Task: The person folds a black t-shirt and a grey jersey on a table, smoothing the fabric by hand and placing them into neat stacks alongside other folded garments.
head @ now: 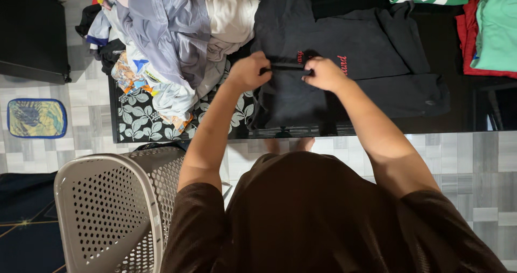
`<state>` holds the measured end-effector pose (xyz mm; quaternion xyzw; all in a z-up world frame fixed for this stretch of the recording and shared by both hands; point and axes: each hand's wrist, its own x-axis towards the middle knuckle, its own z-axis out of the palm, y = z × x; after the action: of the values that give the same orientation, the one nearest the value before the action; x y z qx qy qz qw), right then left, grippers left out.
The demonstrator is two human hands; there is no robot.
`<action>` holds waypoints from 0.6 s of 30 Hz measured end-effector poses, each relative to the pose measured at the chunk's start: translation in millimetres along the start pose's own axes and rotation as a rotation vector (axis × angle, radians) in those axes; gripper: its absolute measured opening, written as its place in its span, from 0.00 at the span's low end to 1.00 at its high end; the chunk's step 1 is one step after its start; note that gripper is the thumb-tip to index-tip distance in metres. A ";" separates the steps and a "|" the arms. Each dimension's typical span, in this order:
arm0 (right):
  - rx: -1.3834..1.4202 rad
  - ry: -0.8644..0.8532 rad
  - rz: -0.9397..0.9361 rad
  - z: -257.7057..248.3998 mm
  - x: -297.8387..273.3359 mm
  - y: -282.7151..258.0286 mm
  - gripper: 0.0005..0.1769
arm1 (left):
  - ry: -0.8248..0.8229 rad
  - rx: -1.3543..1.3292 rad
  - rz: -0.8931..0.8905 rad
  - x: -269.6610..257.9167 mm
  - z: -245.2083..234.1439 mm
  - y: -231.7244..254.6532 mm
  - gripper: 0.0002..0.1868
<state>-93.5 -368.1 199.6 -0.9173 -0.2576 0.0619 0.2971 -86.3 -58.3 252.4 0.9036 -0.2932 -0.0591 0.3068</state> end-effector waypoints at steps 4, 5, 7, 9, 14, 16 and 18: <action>0.332 -0.068 0.302 -10.7 0.5 -1.7 0.13 | -0.005 0.024 -0.032 3.9 -24.4 -2.3 0.16; 0.424 -0.064 0.385 -10.1 2.2 -4.4 0.13 | -0.011 0.050 -0.045 6.0 -28.2 -3.8 0.21; 0.516 -0.057 0.469 -9.2 3.3 -9.0 0.12 | -0.019 0.076 -0.054 10.0 -26.8 -6.8 0.28; 0.365 0.172 0.291 -6.5 4.7 -15.3 0.14 | 0.043 0.099 -0.064 15.5 -17.2 -9.6 0.21; 0.734 0.328 0.493 18.3 -1.5 -20.6 0.20 | 0.084 -0.271 -0.554 17.3 19.5 -2.9 0.14; 0.763 0.354 0.496 41.2 -4.1 -6.6 0.20 | 0.118 -0.533 -0.700 10.0 41.0 0.5 0.13; 0.617 0.242 0.465 62.7 -11.5 11.2 0.06 | 0.465 -0.295 -0.372 -1.6 66.9 3.2 0.12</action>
<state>-115.3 -349.6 141.6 -0.8196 0.0244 0.0937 0.5647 -108.4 -94.2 200.3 0.8768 -0.0333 0.0520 0.4769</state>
